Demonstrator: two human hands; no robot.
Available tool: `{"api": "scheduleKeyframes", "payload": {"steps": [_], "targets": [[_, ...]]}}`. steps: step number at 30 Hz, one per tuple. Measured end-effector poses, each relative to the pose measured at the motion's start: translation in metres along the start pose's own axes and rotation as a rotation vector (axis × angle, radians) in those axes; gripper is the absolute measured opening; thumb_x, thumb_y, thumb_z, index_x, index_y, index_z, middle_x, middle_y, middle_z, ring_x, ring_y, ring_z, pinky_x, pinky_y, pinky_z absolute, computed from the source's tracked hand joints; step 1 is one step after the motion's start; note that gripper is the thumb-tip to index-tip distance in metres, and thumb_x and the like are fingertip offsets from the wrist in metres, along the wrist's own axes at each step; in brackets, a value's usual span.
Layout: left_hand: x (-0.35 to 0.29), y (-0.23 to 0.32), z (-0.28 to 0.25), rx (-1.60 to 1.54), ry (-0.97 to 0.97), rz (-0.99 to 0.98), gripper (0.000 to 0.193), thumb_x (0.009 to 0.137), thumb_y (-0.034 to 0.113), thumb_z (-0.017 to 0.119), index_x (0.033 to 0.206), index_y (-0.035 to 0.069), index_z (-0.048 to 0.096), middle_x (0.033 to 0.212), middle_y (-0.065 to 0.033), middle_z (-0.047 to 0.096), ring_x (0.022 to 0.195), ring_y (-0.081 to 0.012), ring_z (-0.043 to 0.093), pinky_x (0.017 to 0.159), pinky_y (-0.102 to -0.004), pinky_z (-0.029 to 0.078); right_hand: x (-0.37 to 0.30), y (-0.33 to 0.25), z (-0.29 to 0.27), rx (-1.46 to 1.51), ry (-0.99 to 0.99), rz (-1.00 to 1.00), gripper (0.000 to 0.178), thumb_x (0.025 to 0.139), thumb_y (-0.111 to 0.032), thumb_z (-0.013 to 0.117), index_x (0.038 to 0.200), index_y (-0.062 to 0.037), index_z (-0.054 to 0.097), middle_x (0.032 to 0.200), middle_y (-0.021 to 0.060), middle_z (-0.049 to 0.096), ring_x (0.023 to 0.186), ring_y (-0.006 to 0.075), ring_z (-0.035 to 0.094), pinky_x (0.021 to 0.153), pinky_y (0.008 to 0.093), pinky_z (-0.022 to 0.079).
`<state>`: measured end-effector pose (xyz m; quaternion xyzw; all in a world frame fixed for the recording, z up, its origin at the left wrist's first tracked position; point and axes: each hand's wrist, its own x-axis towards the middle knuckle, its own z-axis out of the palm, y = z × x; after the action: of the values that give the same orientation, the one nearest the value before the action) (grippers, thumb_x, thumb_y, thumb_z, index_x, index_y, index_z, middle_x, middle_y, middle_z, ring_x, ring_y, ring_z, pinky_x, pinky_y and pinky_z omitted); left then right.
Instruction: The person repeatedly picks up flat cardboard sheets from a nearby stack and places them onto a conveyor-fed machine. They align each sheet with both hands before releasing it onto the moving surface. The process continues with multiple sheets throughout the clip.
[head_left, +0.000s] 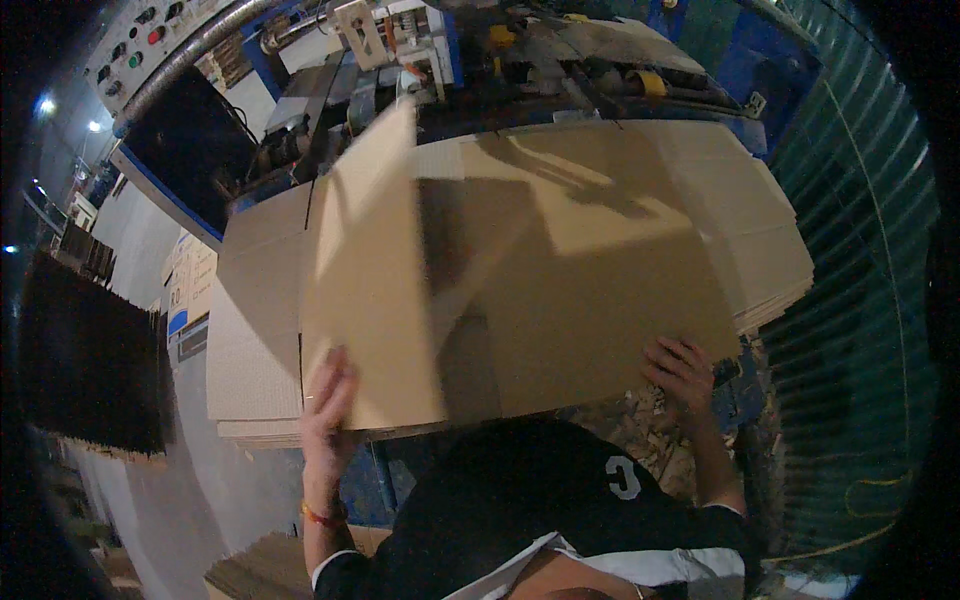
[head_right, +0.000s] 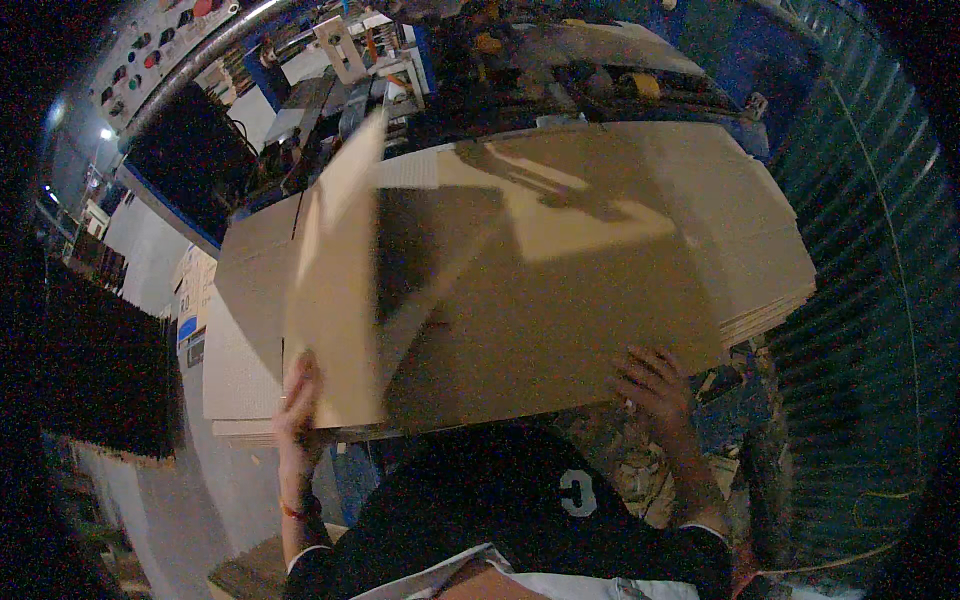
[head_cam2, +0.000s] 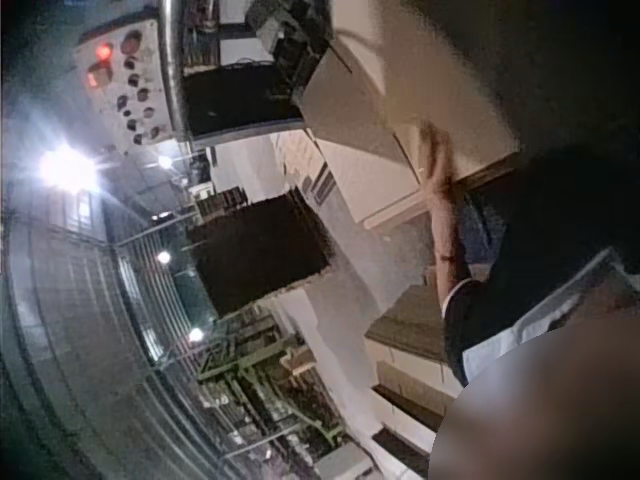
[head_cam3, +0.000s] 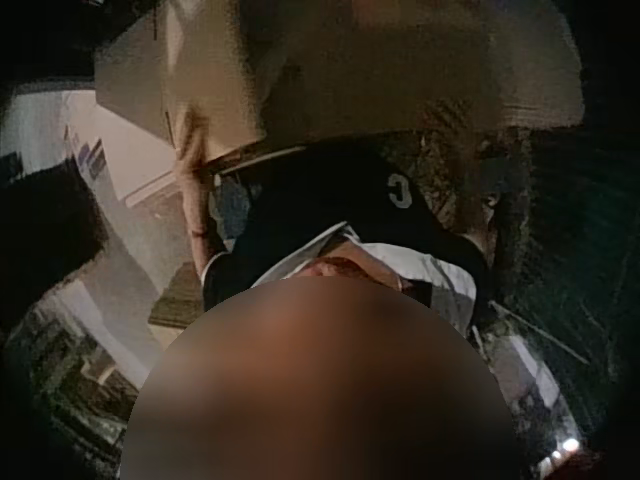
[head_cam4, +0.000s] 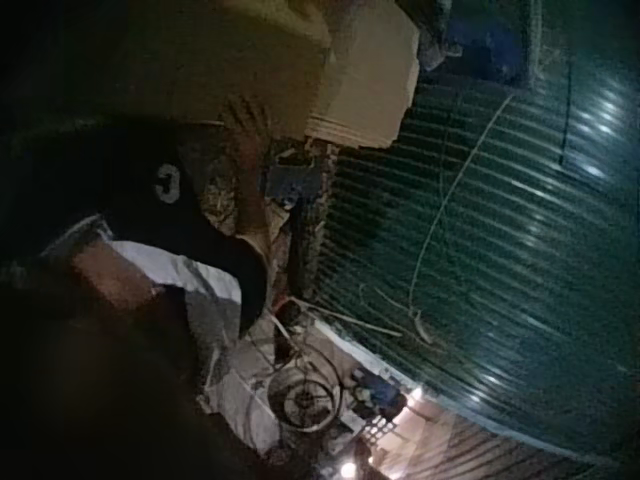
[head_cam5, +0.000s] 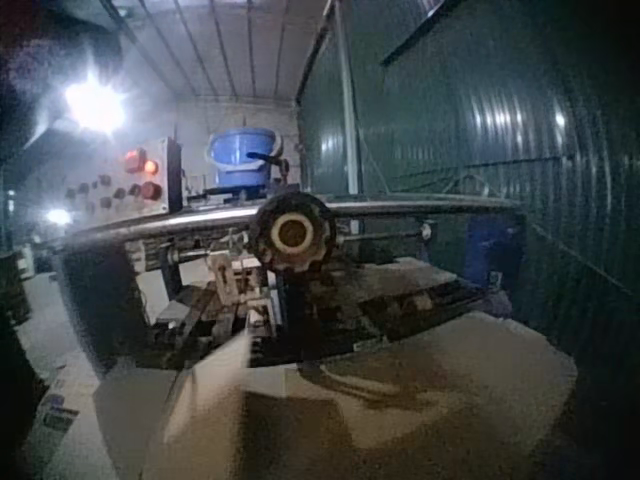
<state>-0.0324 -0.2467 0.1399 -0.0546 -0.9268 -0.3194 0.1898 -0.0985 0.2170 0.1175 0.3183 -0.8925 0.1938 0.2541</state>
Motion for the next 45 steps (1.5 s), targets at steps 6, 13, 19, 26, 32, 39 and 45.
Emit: {"api": "scheduleKeyframes", "payload": {"steps": [6,13,19,26,32,39,45], "targets": [[0.033,0.015,0.005,0.381,-0.341,0.202,0.047,0.077,0.006,0.05,0.123,0.015,0.054,0.136,-0.0128,0.042,0.127,-0.0328,0.037,0.107,-0.0487,0.023,0.036,0.014,-0.003,0.067,-0.122,-0.13,0.029,0.07,-0.003,0.06,0.098,-0.0113,0.065,0.11,0.0061,0.063,0.108,0.0277,0.056,0.095,0.0462,0.039],[0.047,0.001,-0.009,0.4,-0.381,0.22,0.05,0.077,0.005,0.052,0.127,0.014,0.05,0.137,-0.0125,0.041,0.127,-0.033,0.036,0.106,-0.0478,0.026,0.061,0.035,-0.001,0.188,-0.47,-0.137,0.04,0.074,-0.004,0.056,0.113,-0.0132,0.059,0.127,0.0066,0.052,0.121,0.0285,0.045,0.102,0.0473,0.032],[0.078,-0.058,-0.037,-0.435,-0.143,-0.212,0.045,0.086,0.013,0.054,0.128,0.003,0.044,0.134,-0.015,0.043,0.119,-0.0289,0.046,0.096,-0.0399,0.038,0.101,0.137,0.025,0.293,0.078,0.662,0.04,0.085,-0.027,0.057,0.119,-0.0069,0.055,0.116,0.0118,0.056,0.107,0.0224,0.053,0.091,0.0349,0.042],[0.191,-0.178,-0.027,-0.118,-0.057,-0.795,0.059,0.092,0.046,0.036,0.114,-0.005,0.055,0.112,-0.0186,0.058,0.101,-0.0308,0.056,0.088,-0.0369,0.042,0.164,0.252,0.062,0.386,-0.197,1.051,0.04,0.093,-0.035,0.045,0.109,-0.001,0.058,0.094,0.0065,0.061,0.083,0.0168,0.055,0.072,0.0287,0.046],[0.198,-0.183,0.003,0.126,0.117,-0.465,0.062,0.093,0.047,0.033,0.108,-0.007,0.058,0.104,-0.023,0.061,0.096,-0.0358,0.058,0.082,-0.0415,0.043,0.152,0.3,0.107,0.403,0.008,0.878,0.039,0.092,-0.032,0.045,0.107,0.0015,0.059,0.096,0.0102,0.062,0.088,0.0195,0.056,0.082,0.0314,0.042],[0.194,-0.193,0.017,0.105,0.093,-0.432,0.05,0.094,0.037,0.035,0.101,-0.006,0.06,0.095,-0.0275,0.061,0.093,-0.0383,0.059,0.083,-0.043,0.043,0.135,0.287,0.105,0.04,-0.124,0.754,0.038,0.092,-0.032,0.045,0.102,0.002,0.06,0.094,0.0094,0.064,0.083,0.0186,0.057,0.079,0.0319,0.042],[0.196,-0.174,0.026,0.362,0.11,-0.377,0.041,0.094,0.029,0.035,0.095,-0.002,0.062,0.091,-0.028,0.06,0.09,-0.0423,0.057,0.081,-0.0476,0.045,0.141,0.279,0.103,0.182,0.047,0.733,0.038,0.091,-0.032,0.046,0.098,0.0033,0.06,0.083,0.0146,0.065,0.075,0.0208,0.057,0.072,0.0329,0.043]]}}
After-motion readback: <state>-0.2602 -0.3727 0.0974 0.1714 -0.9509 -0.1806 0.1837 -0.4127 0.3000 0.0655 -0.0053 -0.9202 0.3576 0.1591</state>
